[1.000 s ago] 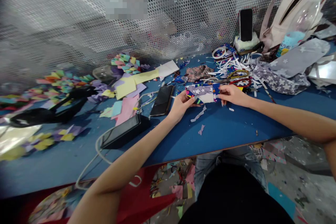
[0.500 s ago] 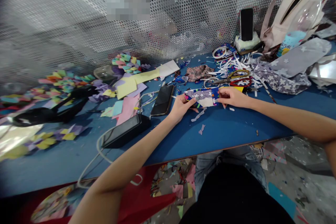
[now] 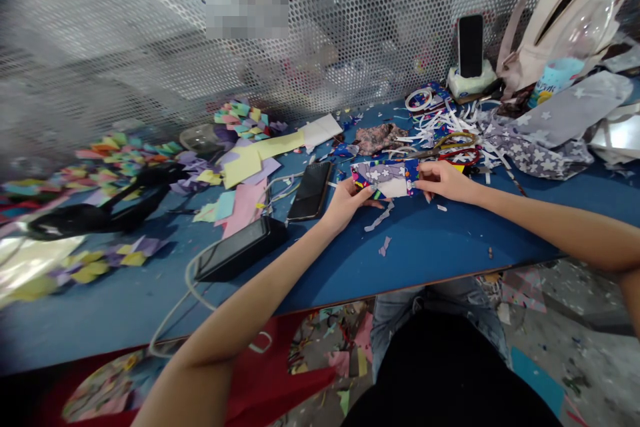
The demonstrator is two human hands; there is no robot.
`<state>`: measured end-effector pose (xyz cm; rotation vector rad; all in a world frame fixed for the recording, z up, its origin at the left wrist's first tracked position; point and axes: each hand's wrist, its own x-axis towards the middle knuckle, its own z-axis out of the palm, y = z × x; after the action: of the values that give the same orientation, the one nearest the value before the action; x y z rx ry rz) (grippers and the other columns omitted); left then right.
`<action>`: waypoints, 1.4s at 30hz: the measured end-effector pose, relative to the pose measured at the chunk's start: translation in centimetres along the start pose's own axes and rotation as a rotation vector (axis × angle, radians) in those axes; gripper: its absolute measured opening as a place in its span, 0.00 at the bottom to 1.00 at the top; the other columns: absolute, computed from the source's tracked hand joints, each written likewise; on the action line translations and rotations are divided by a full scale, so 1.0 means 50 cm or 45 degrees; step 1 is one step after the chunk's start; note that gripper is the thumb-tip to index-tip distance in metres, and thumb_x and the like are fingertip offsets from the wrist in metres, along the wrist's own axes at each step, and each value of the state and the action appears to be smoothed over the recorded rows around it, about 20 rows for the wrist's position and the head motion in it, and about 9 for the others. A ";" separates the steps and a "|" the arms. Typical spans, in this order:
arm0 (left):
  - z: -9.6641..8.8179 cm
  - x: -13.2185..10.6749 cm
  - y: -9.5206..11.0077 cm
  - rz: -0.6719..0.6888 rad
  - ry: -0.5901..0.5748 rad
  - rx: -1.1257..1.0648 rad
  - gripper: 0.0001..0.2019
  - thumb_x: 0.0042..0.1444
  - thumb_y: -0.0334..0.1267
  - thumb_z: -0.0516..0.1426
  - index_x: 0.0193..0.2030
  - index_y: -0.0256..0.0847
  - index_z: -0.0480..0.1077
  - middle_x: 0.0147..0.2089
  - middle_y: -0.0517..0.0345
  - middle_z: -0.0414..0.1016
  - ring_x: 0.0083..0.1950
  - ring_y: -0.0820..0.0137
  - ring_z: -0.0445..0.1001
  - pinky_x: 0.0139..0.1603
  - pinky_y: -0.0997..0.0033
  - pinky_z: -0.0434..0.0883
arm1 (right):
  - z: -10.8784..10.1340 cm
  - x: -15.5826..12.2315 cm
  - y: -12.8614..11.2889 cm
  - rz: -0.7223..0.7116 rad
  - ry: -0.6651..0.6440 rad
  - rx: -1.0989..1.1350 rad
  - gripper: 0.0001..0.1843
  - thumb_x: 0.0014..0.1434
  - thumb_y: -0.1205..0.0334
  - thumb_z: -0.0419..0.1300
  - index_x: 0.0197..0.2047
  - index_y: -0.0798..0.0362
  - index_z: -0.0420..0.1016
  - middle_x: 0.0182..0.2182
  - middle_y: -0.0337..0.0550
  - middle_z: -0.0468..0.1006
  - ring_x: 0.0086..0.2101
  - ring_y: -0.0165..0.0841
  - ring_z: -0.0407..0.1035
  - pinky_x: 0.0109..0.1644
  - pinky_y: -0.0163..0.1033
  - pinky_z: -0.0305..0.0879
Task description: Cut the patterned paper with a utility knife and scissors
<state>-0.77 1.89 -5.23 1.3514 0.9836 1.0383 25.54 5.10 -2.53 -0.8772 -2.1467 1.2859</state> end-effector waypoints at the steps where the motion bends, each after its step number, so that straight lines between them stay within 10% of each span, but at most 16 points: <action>1: 0.001 -0.001 0.002 0.005 -0.016 0.005 0.33 0.48 0.61 0.69 0.48 0.35 0.69 0.42 0.46 0.83 0.38 0.57 0.86 0.36 0.65 0.85 | 0.000 0.001 0.000 -0.002 0.007 0.003 0.20 0.63 0.45 0.60 0.29 0.49 0.59 0.20 0.36 0.74 0.22 0.27 0.69 0.30 0.39 0.65; 11: -0.003 0.000 -0.005 0.090 -0.127 0.072 0.28 0.53 0.59 0.67 0.45 0.38 0.65 0.32 0.51 0.83 0.32 0.59 0.85 0.32 0.66 0.83 | 0.006 -0.006 0.009 -0.027 -0.025 -0.042 0.22 0.56 0.42 0.66 0.29 0.52 0.69 0.21 0.40 0.76 0.23 0.30 0.70 0.29 0.38 0.66; 18: -0.006 -0.001 0.005 0.187 -0.206 0.161 0.27 0.51 0.58 0.69 0.45 0.38 0.68 0.29 0.57 0.80 0.24 0.65 0.81 0.26 0.70 0.79 | 0.003 -0.005 0.011 -0.098 0.013 -0.060 0.26 0.68 0.38 0.50 0.36 0.53 0.69 0.28 0.41 0.74 0.23 0.26 0.66 0.26 0.35 0.62; 27: -0.018 0.004 0.002 0.317 0.027 0.158 0.30 0.57 0.58 0.65 0.59 0.40 0.69 0.27 0.63 0.75 0.27 0.69 0.78 0.32 0.71 0.77 | 0.010 -0.006 0.003 -0.227 -0.134 -0.288 0.18 0.63 0.50 0.61 0.28 0.53 0.69 0.23 0.38 0.74 0.24 0.27 0.64 0.29 0.36 0.57; 35: -0.002 0.000 -0.009 0.328 0.095 0.198 0.29 0.55 0.67 0.62 0.29 0.39 0.73 0.26 0.60 0.74 0.27 0.70 0.76 0.27 0.74 0.72 | 0.011 -0.007 0.006 -0.244 -0.181 -0.362 0.20 0.65 0.48 0.60 0.27 0.53 0.70 0.23 0.40 0.75 0.25 0.27 0.65 0.30 0.37 0.57; 42: -0.001 -0.004 -0.004 0.346 0.104 0.256 0.28 0.57 0.67 0.60 0.28 0.39 0.72 0.25 0.61 0.71 0.26 0.72 0.73 0.27 0.73 0.72 | 0.007 -0.008 -0.007 -0.217 -0.212 -0.348 0.26 0.72 0.49 0.48 0.26 0.53 0.70 0.24 0.42 0.76 0.25 0.27 0.65 0.32 0.38 0.58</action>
<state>-0.86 1.71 -5.42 1.6535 1.0039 1.2306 25.49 4.48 -2.37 -0.6908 -2.5110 1.0292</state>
